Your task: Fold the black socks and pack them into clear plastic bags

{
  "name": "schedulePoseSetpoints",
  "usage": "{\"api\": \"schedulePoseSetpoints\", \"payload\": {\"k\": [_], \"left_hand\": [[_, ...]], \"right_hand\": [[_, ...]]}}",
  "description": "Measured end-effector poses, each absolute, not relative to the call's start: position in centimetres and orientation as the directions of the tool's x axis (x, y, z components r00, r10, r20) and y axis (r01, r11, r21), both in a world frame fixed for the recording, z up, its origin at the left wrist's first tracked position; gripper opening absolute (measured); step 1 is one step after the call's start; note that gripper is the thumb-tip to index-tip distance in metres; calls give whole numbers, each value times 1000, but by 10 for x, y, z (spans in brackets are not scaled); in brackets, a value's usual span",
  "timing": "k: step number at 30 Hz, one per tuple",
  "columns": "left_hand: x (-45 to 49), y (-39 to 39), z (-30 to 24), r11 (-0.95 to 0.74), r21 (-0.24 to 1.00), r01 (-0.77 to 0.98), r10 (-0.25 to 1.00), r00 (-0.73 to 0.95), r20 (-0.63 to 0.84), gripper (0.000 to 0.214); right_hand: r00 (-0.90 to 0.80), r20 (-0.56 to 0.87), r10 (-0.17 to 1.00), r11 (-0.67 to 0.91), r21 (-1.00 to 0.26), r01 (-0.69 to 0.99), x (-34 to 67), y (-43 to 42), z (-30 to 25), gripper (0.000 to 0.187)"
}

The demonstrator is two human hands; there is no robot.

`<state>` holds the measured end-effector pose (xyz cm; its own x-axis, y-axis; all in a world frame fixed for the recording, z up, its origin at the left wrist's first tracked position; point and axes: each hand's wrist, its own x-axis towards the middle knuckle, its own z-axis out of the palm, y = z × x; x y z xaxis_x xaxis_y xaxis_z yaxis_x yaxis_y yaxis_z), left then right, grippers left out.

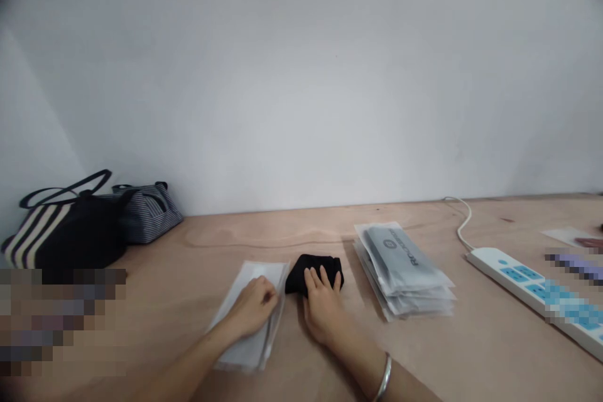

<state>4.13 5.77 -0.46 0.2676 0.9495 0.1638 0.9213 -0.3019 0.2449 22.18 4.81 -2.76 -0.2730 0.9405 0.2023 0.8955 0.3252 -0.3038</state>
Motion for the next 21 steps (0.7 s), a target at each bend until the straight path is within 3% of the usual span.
{"api": "schedulePoseSetpoints", "payload": {"k": [5,8,13,17,21], "left_hand": [[60,68,-21,-331,351,876,933,248,260,22],[56,69,-25,-348,398,849,926,244,290,24],[50,68,-26,-413,437,799,905,309,292,18],[48,67,-26,-435,442,785,896,333,292,19],[48,64,-26,-427,451,783,901,325,288,15]], "right_hand": [[-252,265,931,362,-569,738,233,50,-25,49],[-316,298,901,434,-637,637,234,44,-22,49],[-505,224,833,543,-504,672,230,29,-5,50],[-530,218,820,567,-438,698,232,34,17,47],[-680,184,710,694,-349,630,232,51,26,47]]}}
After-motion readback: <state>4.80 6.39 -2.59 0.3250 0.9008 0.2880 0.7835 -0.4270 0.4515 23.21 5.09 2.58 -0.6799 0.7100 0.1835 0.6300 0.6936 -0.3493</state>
